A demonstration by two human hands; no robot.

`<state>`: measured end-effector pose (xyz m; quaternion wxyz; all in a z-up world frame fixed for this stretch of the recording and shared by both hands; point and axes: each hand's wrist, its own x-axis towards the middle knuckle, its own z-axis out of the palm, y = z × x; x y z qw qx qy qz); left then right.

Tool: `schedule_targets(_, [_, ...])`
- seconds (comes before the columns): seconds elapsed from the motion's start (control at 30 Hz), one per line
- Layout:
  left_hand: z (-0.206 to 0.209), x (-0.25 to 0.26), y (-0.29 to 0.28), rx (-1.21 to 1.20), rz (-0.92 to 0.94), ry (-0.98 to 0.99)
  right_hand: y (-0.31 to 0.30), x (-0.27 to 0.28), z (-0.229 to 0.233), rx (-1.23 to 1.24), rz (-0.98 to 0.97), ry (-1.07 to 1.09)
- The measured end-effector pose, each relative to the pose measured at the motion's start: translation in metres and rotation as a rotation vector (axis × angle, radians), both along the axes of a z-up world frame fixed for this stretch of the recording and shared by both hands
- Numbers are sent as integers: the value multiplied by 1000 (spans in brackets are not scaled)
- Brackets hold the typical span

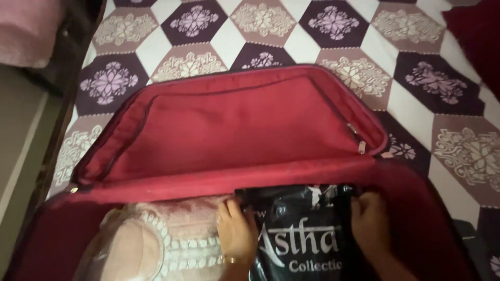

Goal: Packing packaged clothing items into a large suitcase on a bed.

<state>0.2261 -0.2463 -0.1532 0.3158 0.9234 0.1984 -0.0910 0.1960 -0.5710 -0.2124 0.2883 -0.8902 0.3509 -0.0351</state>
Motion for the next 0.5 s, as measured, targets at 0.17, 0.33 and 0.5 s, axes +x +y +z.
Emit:
schedule_targets(0.17, [-2, -10, -3, 160, -634, -280, 47, -4, 64, -266, 599, -308])
schedule_targets(0.33, [14, 3, 10, 267, -909, -261, 50, -1, 71, -307, 795, -238])
schedule_targets(0.5, [7, 9, 14, 410, -1014, 34, 33, -4, 54, -463, 930, -44])
